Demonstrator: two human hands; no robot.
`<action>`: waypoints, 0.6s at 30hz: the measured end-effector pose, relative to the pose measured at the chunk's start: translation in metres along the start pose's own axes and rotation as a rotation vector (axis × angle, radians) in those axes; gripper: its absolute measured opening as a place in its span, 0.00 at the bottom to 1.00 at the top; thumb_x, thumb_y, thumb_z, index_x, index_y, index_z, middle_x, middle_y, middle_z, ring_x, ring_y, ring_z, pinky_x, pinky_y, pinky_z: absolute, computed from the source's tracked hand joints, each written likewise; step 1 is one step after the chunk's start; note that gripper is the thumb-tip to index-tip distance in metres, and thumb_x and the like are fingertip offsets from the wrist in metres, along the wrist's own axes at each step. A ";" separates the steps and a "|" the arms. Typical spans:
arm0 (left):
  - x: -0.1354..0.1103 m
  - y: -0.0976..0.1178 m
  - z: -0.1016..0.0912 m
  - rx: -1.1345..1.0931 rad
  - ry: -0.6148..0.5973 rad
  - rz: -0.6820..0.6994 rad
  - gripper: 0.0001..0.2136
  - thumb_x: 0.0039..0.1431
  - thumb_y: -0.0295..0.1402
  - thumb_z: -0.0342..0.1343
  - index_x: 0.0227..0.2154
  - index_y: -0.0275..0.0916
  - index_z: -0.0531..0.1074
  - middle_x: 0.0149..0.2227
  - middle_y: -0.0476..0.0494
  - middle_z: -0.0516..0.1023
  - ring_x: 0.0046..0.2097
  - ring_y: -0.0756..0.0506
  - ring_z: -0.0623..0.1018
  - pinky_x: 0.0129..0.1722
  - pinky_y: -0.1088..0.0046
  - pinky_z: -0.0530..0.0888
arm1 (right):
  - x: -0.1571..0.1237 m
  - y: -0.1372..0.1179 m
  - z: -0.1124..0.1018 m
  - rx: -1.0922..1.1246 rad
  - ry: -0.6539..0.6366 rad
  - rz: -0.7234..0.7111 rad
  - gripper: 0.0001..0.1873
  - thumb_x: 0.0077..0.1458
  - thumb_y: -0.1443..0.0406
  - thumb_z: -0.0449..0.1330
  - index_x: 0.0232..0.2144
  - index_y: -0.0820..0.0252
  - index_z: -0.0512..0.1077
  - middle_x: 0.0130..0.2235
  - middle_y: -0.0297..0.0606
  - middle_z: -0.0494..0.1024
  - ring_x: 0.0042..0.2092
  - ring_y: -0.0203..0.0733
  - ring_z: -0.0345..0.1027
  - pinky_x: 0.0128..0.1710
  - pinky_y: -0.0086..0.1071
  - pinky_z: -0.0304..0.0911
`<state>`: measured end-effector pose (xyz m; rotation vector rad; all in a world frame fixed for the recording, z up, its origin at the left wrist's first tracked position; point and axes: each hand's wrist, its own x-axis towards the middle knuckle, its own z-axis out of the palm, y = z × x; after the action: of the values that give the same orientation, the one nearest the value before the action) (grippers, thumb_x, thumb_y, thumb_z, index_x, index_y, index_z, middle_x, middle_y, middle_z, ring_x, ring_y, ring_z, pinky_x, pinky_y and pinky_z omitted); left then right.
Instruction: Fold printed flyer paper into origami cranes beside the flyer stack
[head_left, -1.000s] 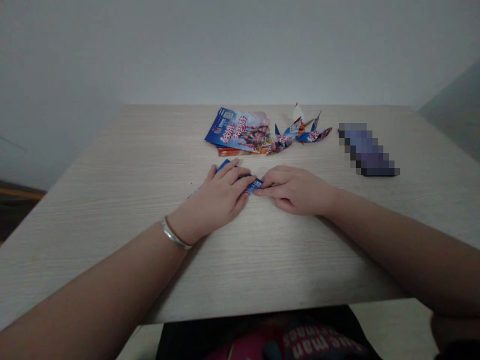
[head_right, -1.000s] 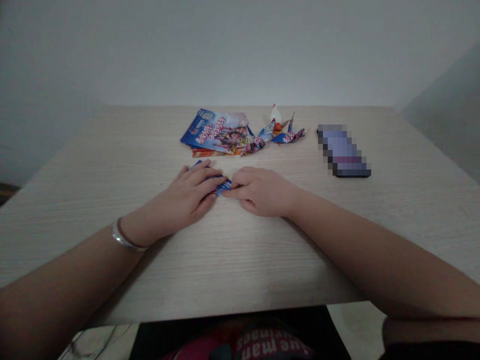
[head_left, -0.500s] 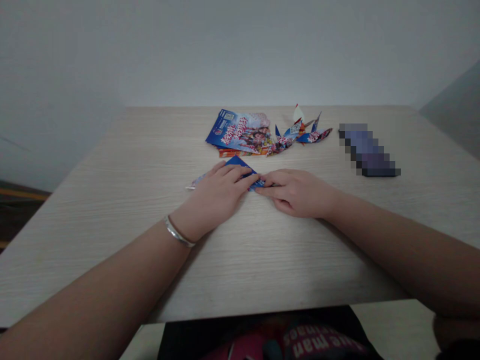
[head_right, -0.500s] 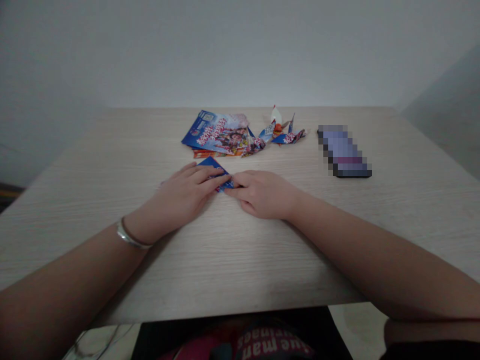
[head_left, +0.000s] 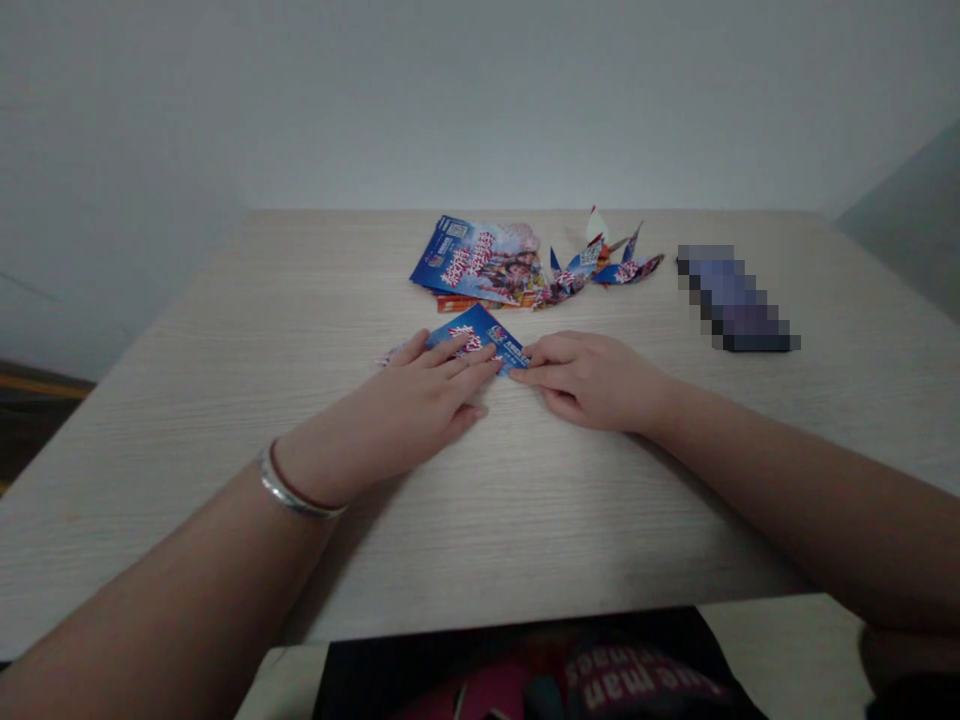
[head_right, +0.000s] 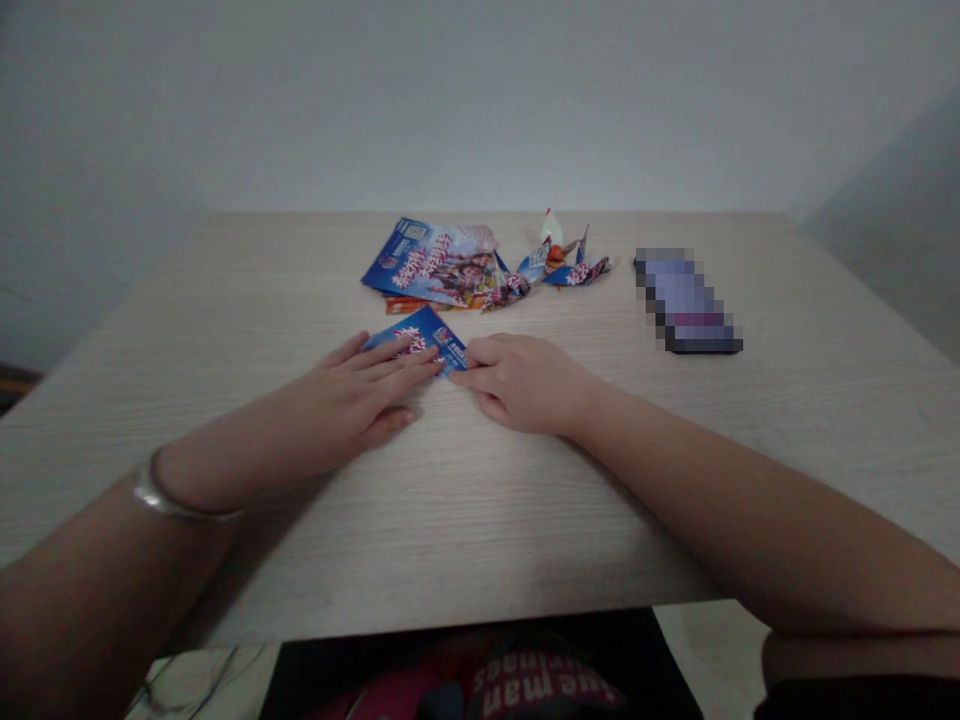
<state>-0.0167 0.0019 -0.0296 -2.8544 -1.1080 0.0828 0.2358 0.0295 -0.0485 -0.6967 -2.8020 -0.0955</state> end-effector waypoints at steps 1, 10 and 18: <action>-0.002 0.001 -0.001 -0.001 -0.021 -0.005 0.23 0.72 0.37 0.42 0.67 0.36 0.59 0.68 0.40 0.63 0.69 0.35 0.60 0.68 0.47 0.56 | 0.000 0.000 0.000 -0.003 -0.005 0.005 0.19 0.62 0.68 0.53 0.50 0.63 0.78 0.45 0.48 0.79 0.45 0.47 0.73 0.46 0.40 0.70; 0.002 0.009 -0.003 -0.013 -0.080 -0.018 0.28 0.71 0.45 0.45 0.68 0.37 0.57 0.71 0.34 0.55 0.72 0.33 0.54 0.69 0.49 0.51 | 0.001 0.000 0.001 0.001 -0.017 0.030 0.17 0.62 0.68 0.53 0.48 0.62 0.79 0.44 0.48 0.79 0.44 0.47 0.72 0.45 0.41 0.69; 0.000 0.006 -0.005 -0.050 -0.078 -0.007 0.26 0.71 0.43 0.45 0.67 0.36 0.58 0.70 0.35 0.57 0.71 0.35 0.58 0.68 0.52 0.58 | -0.003 0.002 0.004 0.000 0.022 0.020 0.18 0.63 0.68 0.52 0.49 0.63 0.78 0.45 0.49 0.79 0.46 0.48 0.73 0.47 0.42 0.70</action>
<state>-0.0122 -0.0028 -0.0249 -2.9145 -1.1494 0.1696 0.2385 0.0304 -0.0535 -0.7187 -2.7731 -0.0988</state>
